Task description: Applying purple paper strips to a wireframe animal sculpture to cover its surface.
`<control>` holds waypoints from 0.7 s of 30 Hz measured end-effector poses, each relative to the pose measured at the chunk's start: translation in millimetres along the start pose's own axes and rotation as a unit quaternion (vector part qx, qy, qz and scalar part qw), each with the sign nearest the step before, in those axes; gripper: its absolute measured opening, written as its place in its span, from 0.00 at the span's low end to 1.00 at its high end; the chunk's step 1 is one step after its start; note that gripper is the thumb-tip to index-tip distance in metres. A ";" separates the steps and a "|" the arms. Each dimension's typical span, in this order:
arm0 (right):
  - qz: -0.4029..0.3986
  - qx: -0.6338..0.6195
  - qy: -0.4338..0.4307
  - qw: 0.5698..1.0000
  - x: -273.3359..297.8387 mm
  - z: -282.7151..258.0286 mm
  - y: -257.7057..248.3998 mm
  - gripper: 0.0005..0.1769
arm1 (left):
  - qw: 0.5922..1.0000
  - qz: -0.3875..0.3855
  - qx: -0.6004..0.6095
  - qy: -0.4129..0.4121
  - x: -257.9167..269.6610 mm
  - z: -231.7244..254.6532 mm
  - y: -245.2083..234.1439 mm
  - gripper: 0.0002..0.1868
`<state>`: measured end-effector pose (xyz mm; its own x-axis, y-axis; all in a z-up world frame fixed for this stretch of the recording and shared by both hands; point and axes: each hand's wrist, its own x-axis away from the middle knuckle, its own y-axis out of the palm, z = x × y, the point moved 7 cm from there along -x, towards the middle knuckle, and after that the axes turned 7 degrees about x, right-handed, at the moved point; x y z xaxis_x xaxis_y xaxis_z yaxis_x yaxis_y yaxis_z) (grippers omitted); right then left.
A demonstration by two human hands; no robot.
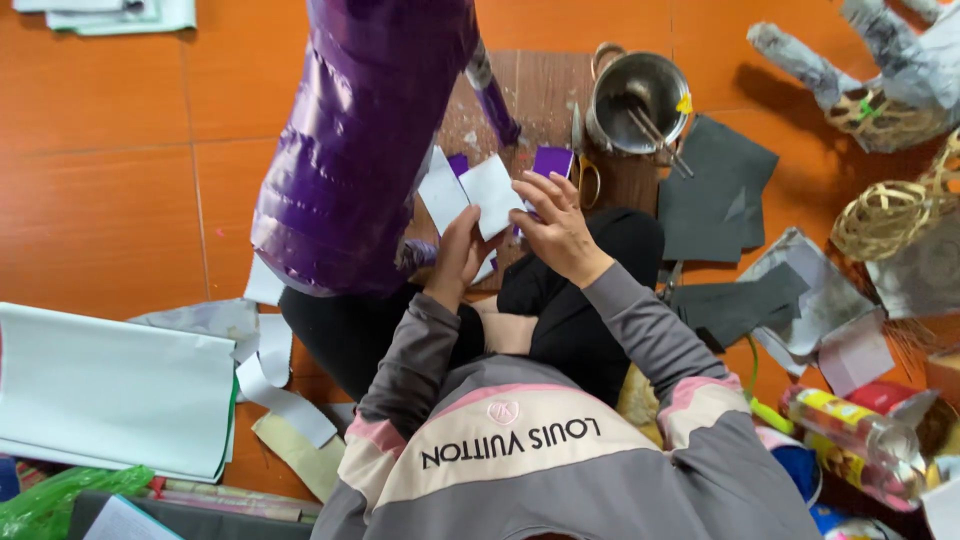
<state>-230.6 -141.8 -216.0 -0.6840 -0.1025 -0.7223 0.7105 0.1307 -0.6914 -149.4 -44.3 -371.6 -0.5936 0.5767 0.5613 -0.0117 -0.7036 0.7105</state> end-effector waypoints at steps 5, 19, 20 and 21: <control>-0.045 0.024 -0.021 0.998 -49.4 16.1 -32.0 0.06 | 0.852 -0.052 -0.422 0.306 23.9 46.1 -3.0 0.40; -0.028 -0.425 0.132 0.895 -161.5 44.5 -139.5 0.01 | 0.857 -0.104 -0.307 0.401 179.9 141.9 95.9 0.10; -0.018 -0.442 0.157 0.883 -162.9 51.1 -137.1 0.02 | 0.846 -0.075 -0.319 0.420 201.4 161.4 104.7 0.10; -0.015 -0.441 0.153 0.884 -172.4 53.3 -127.5 0.02 | 0.844 -0.078 -0.319 0.424 208.8 185.6 119.2 0.10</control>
<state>-194.5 -193.3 -4.2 -0.8089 0.1351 -0.5722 0.3788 0.8641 -0.3314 -125.4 69.3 -91.0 -0.9039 0.3688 -0.2165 -0.4136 -0.8826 0.2234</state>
